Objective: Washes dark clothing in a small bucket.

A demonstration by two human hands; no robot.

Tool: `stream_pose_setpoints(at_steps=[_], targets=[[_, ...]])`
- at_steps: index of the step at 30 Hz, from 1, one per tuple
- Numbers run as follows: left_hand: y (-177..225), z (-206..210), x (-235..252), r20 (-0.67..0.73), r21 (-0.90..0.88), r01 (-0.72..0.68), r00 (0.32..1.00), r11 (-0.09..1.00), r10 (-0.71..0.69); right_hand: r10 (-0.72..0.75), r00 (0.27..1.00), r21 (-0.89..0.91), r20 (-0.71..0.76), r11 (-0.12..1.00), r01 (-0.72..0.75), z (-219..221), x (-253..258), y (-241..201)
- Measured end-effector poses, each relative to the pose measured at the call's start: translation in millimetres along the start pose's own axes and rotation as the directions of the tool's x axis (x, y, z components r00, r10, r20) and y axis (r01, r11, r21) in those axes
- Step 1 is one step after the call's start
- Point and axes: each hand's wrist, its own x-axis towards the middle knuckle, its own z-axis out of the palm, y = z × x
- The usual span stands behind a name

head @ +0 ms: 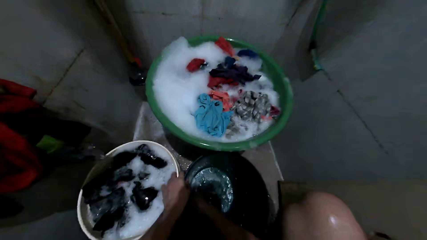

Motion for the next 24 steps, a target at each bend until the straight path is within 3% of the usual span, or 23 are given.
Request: stream_pose_setpoints(at_steps=[2, 4, 7, 10, 12, 13, 17, 21, 24], targets=[[-0.7, -2.2, -2.1, 0.003, -0.049, -0.024, 1.0, 0.999, 0.024, 0.059, 0.987, 0.275, -0.147, 0.961, -0.017, 0.6, -35.6, -30.0], [-3.5, -3.7, -2.8, 0.015, -0.086, -0.036, 0.999, 0.996, 0.037, 0.07, 0.992, 0.284, -0.101, 0.958, -0.039, 4.2, -69.1, -50.5], [-20.9, 0.4, 3.0, 0.027, -0.318, -0.131, 0.989, 0.939, 0.147, 0.086, 0.995, -0.162, 0.052, 0.984, -0.076, 12.6, -112.5, -55.9], [-36.2, 7.5, 3.3, -0.093, -0.7, -0.25, 0.961, 0.669, 0.262, 0.147, 0.987, -0.544, 0.062, 0.834, -0.09, 28.2, -135.0, -52.1], [-37.2, -3.6, -13.8, -0.168, -0.797, -0.22, 0.975, 0.563, 0.144, 0.119, 0.992, -0.625, 0.044, 0.778, -0.066, 28.3, -144.0, -54.6], [-40.5, -9.1, -18.1, -0.165, -0.783, -0.171, 0.984, 0.598, 0.066, 0.091, 0.995, -0.629, 0.03, 0.776, -0.052, 22.9, -148.2, -56.6], [-57.4, -22.7, -24.8, 0.01, -0.498, 0.006, 1.0, 0.867, -0.002, 0.001, 0.999, -0.503, -0.054, 0.864, -0.028, -47.2, -177.2, -88.4], [-52.4, -12.6, -43.0, 0.089, -0.332, 0.012, 0.996, 0.943, 0.018, 0.101, 0.98, -0.135, -0.172, 0.983, -0.125, -139.1, -191.5, -67.0], [-54.7, 5.1, -39.2, 0.091, -0.273, 0.036, 0.996, 0.961, -0.011, 0.23, 0.885, 0.161, -0.404, 0.971, -0.179, -169.8, -179.3, -27.3]])
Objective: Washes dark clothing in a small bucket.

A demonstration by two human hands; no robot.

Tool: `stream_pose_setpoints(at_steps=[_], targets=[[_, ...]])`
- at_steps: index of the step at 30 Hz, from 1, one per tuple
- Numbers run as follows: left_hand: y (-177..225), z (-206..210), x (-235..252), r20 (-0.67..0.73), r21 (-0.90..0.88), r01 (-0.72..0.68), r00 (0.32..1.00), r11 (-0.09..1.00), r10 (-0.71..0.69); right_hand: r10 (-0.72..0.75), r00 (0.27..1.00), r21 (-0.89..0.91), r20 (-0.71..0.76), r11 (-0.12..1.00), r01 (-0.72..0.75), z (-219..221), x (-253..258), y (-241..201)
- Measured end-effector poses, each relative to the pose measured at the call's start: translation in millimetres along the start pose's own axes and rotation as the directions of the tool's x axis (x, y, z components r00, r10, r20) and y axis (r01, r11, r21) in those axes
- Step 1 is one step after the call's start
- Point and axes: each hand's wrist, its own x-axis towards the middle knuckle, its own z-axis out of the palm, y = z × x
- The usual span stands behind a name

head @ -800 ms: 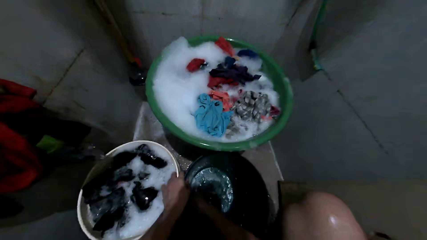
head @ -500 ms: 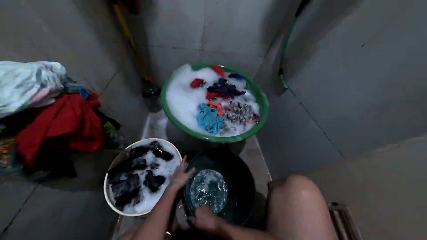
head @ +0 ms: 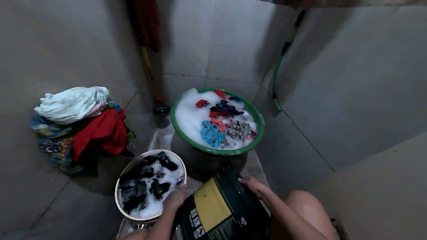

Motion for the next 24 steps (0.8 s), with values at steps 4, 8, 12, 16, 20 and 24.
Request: stream_pose_setpoints(at_steps=[4, 8, 12, 16, 20, 24], targets=[[5.9, -0.2, -14.3, 0.026, 0.036, 0.055, 0.998, 0.998, -0.056, 0.122, 0.951, 0.031, -0.283, 0.993, -0.118, 4.4, 20.6, 15.1], [13.6, 4.1, -17.2, -0.047, 0.14, 0.099, 0.995, 0.985, -0.093, 0.115, 0.896, -0.168, -0.429, 0.964, -0.204, 16.3, 28.8, 21.2], [12.3, 0.2, -5.7, -0.028, 0.205, 0.069, 0.998, 0.976, -0.064, 0.052, 0.86, -0.382, -0.507, 0.881, -0.278, 21.4, 54.2, 41.6], [12.1, 3.8, 3.2, -0.029, 0.223, 0.073, 0.997, 0.972, -0.069, 0.029, 0.837, -0.449, -0.546, 0.834, -0.322, 21.6, 82.5, 38.0], [13.2, 5.2, 6.3, -0.025, 0.21, 0.091, 0.996, 0.973, -0.087, 0.021, 0.841, -0.508, -0.541, 0.788, -0.347, 18.2, 108.5, 31.8], [13.9, 5.4, 5.8, -0.021, 0.21, 0.098, 0.995, 0.973, -0.096, 0.016, 0.871, -0.54, -0.492, 0.779, -0.319, 13.3, 132.9, 24.2]])
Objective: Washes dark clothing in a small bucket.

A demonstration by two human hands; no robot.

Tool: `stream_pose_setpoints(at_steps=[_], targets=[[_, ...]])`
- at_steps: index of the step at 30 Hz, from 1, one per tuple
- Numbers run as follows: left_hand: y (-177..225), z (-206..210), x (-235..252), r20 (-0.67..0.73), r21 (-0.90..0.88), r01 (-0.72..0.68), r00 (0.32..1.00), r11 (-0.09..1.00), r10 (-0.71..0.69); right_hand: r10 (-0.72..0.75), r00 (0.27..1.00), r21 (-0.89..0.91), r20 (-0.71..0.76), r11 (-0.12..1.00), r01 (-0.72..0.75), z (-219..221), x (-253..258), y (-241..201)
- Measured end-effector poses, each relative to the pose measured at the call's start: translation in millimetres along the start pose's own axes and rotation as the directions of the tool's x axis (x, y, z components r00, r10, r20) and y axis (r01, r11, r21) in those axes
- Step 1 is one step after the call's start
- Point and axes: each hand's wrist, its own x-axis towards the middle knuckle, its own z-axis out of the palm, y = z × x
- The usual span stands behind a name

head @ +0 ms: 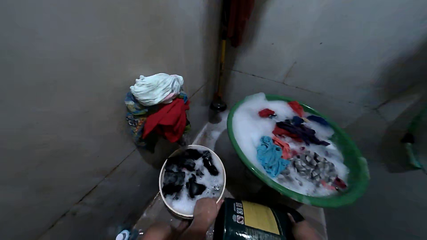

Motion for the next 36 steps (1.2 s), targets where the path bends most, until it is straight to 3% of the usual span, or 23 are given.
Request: stream_pose_setpoints(at_steps=[10, 19, 27, 36], targets=[[-0.4, -1.4, -1.6, 0.003, -0.009, -0.036, 0.999, 0.999, 0.036, -0.127, 0.991, -0.087, 0.039, 0.988, 0.13, -11.2, 26.7, 2.3], [3.5, 0.2, -3.2, -0.028, 0.005, -0.003, 1.0, 1.0, 0.003, -0.079, 0.98, 0.036, 0.184, 0.997, 0.074, -46.1, 41.6, 50.0], [5.3, 6.4, -0.3, -0.077, 0.073, 0.007, 0.997, 0.997, -0.002, -0.043, 0.988, 0.011, 0.146, 0.999, 0.042, -44.6, 7.3, 33.9], [7.0, 2.5, -2.9, -0.058, 0.084, 0.025, 0.998, 0.996, -0.02, -0.063, 0.976, 0.036, 0.21, 0.998, 0.057, -50.5, 36.6, 52.2]])
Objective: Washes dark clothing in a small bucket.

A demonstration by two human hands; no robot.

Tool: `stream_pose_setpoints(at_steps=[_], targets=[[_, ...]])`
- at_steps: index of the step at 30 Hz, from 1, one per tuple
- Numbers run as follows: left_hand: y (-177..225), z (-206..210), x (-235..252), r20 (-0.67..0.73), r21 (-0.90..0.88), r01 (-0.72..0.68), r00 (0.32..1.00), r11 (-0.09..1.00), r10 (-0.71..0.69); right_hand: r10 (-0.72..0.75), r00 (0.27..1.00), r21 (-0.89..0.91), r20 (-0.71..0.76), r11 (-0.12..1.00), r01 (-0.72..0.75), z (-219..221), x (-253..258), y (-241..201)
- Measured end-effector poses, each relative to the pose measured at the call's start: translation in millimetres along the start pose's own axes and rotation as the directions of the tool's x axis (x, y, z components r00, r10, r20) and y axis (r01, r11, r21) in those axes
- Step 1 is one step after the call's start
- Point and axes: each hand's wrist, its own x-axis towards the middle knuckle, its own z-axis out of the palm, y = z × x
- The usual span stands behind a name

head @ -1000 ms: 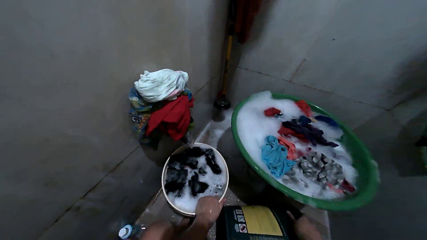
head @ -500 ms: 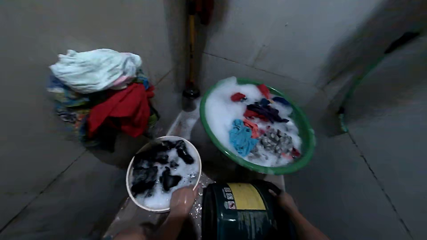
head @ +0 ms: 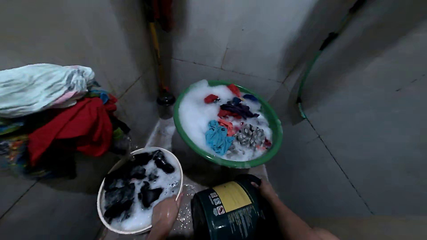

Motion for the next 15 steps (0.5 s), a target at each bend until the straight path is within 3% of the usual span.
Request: stream_pose_setpoints(at_steps=[8, 15], targets=[[1.3, 0.9, 0.7, -0.011, 0.029, 0.007, 1.0, 1.0, -0.007, -0.05, 0.997, 0.007, 0.066, 0.999, 0.05, -15.1, 37.9, 17.8], [-0.9, 4.0, 3.1, -0.035, 0.034, -0.003, 0.999, 0.999, 0.005, -0.067, 0.997, 0.116, 0.033, 0.991, 0.062, -12.4, 24.8, 22.5]])
